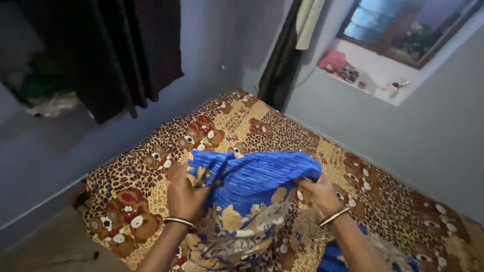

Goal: The person puts pillowcases onto pillows by hand, smoothing the fabric over the pillows and arranging them on a bed.

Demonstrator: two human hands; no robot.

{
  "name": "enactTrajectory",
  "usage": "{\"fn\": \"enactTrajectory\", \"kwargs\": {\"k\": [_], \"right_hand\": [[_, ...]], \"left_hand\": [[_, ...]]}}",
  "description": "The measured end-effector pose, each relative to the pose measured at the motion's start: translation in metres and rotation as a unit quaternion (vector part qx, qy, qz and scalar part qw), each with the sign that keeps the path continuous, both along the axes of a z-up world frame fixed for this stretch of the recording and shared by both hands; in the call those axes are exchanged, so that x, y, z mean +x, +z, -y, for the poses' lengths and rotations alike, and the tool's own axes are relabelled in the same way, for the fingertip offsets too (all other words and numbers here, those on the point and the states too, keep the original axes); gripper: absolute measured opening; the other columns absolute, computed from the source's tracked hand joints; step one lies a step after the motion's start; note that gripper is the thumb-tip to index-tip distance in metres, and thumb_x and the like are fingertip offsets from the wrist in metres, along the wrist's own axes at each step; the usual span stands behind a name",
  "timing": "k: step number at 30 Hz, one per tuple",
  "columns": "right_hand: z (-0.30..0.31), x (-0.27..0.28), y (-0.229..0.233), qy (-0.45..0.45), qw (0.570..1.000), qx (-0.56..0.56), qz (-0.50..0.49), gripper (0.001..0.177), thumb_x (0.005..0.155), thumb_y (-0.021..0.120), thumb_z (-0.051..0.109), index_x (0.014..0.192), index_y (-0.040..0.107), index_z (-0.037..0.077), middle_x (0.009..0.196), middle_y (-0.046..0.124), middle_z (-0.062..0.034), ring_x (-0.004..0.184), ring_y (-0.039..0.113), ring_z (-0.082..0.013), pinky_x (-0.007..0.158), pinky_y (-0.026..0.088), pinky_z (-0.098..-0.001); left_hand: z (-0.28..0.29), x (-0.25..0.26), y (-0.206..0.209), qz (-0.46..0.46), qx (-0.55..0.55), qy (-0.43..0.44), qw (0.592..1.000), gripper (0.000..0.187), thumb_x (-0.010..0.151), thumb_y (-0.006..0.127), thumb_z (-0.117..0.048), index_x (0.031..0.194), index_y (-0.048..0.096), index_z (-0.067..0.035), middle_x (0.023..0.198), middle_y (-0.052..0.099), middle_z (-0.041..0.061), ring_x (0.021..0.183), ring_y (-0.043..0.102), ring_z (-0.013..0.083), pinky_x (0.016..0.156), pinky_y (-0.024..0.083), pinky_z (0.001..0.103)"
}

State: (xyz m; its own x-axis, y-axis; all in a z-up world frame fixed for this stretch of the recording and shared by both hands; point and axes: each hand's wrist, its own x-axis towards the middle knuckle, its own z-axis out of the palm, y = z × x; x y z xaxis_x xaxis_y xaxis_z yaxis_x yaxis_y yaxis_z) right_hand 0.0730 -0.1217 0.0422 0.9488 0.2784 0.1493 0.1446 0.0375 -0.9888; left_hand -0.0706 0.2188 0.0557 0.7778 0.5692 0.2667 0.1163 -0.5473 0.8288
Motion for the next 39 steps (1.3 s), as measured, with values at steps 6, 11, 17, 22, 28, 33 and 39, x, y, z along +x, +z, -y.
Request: {"fn": "enactTrajectory", "kwargs": {"k": [6,11,17,22,28,33,39], "right_hand": [[-0.029,-0.028,-0.015,-0.051,0.998,0.01,0.044,0.045,0.087,0.074,-0.002,0.129,0.058,0.004,0.113,0.068,-0.0062,0.094,0.065,-0.0157,0.08,0.052,-0.0309],[-0.034,-0.024,-0.049,-0.107,0.991,0.069,0.038,0.027,0.096,0.072,0.007,0.121,0.065,0.003,0.106,0.071,-0.0059,0.083,0.067,-0.016,0.067,0.053,-0.0347],[-0.042,-0.012,-0.018,-0.321,0.869,-0.325,0.188,0.018,0.082,0.072,0.005,0.1,0.072,0.002,0.086,0.075,-0.0204,0.08,0.073,-0.033,0.075,0.056,-0.0443],[-0.042,0.009,0.026,-0.336,0.851,-0.269,0.301,0.019,0.089,0.068,0.006,0.107,0.074,0.006,0.095,0.075,-0.0184,0.084,0.073,-0.0344,0.075,0.055,-0.046],[-0.035,0.034,0.024,-0.35,0.84,-0.279,0.307,0.027,0.087,0.062,0.004,0.109,0.077,0.007,0.096,0.075,-0.0192,0.086,0.072,-0.0364,0.078,0.054,-0.0458],[-0.032,0.029,0.012,-0.388,0.848,-0.266,0.245,0.02,0.095,0.068,0.02,0.106,0.076,0.005,0.093,0.075,-0.0191,0.083,0.072,-0.0365,0.076,0.053,-0.0461],[-0.056,0.057,0.03,-0.381,0.847,-0.245,0.279,0.024,0.095,0.069,0.025,0.108,0.074,0.006,0.096,0.071,-0.0215,0.085,0.07,-0.0382,0.076,0.053,-0.0479]], "left_hand": [[-0.018,-0.004,0.016,0.14,0.17,-0.063,0.973,0.091,0.07,0.085,-0.026,0.145,0.04,-0.003,0.139,0.048,0.032,0.128,0.046,0.0482,0.108,0.038,0.051],[-0.032,-0.004,-0.022,0.217,-0.11,-0.131,0.961,0.077,0.086,0.075,-0.031,0.148,0.039,-0.002,0.145,0.053,0.022,0.135,0.051,0.0334,0.112,0.039,0.043],[-0.037,-0.017,-0.115,0.126,-0.224,-0.03,0.966,0.035,0.109,0.055,-0.03,0.111,0.068,0.002,0.101,0.065,0.021,0.095,0.062,0.03,0.093,0.05,0.039],[-0.009,-0.053,-0.06,0.182,0.045,0.145,0.971,0.012,0.089,0.068,-0.014,0.093,0.07,-0.003,0.089,0.07,0.016,0.083,0.067,0.0324,0.073,0.052,0.042],[0.044,-0.081,-0.03,0.094,0.046,0.125,0.987,0.013,0.086,0.069,-0.011,0.083,0.059,-0.003,0.078,0.061,0.017,0.075,0.061,0.0369,0.068,0.046,0.048],[0.056,-0.067,-0.035,0.203,0.137,0.102,0.964,0.014,0.093,0.063,-0.007,0.086,0.052,-0.002,0.083,0.052,0.018,0.08,0.054,0.0392,0.071,0.042,0.049],[0.082,-0.082,-0.064,0.196,0.139,0.084,0.967,0.01,0.088,0.06,-0.004,0.095,0.053,-0.002,0.084,0.052,0.017,0.081,0.053,0.0386,0.07,0.041,0.05]]}}
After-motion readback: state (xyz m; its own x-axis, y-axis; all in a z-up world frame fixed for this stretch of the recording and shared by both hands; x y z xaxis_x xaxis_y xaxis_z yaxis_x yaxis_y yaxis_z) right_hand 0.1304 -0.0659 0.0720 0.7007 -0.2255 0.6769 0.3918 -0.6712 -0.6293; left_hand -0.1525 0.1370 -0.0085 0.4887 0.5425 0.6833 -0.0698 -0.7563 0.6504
